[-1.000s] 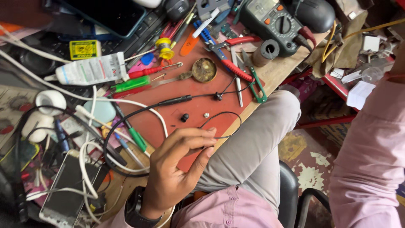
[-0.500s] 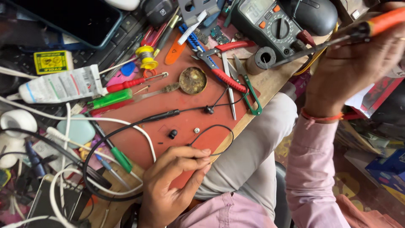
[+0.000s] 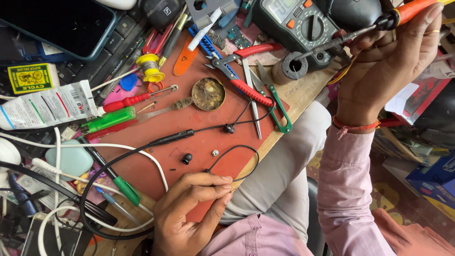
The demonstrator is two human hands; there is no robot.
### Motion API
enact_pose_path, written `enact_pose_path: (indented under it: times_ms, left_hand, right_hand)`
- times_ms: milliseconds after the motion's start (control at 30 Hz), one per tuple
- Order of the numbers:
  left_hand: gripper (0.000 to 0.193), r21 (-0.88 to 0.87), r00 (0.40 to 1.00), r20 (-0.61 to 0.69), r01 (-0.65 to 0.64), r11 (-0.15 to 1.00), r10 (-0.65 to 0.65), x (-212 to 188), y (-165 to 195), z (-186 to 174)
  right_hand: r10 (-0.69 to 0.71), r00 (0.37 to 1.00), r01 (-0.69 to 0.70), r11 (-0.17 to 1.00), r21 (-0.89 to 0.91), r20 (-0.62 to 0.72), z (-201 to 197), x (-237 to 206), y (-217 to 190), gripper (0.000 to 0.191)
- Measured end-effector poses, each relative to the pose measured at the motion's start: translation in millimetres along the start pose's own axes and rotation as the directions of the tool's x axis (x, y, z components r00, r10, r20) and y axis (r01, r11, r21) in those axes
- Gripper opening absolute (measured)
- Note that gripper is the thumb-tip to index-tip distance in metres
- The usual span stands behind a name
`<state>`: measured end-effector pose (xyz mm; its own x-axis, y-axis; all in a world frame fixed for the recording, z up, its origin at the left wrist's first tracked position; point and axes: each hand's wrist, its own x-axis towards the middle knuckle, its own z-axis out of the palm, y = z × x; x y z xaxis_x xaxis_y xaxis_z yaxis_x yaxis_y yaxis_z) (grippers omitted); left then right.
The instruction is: The person repairs a pair of in-ear headphones by stripping the wire insulation, twisting the exposed conductors, and soldering them to the earbud connector. They use wire cutters and a soldering iron to complete the connection.
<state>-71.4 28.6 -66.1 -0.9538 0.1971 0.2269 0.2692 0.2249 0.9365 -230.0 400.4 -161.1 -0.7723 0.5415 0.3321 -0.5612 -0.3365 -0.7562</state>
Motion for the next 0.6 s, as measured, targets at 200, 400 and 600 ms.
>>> enact_pose_path:
  times_ms: [200, 400, 600]
  left_hand:
    - [0.014, 0.014, 1.000, -0.001, 0.013, 1.000, -0.013, -2.7, 2.9, 0.8]
    - [0.015, 0.019, 1.000, 0.006, 0.003, 1.000, -0.003, -3.4, 2.5, 0.4]
    - [0.016, 0.025, 1.000, 0.009, 0.002, 1.000, -0.002, -4.8, 1.9, 0.0]
  right_hand:
    - [0.005, 0.999, -0.004, 1.000, -0.028, 0.040, -1.4, 1.0, -1.6, 0.028]
    - [0.009, 0.997, -0.004, 0.998, -0.060, 0.074, 5.0, -1.6, -7.3, 0.029]
    - [0.013, 0.997, -0.009, 0.998, -0.059, 0.079, 5.6, -2.4, -9.5, 0.029]
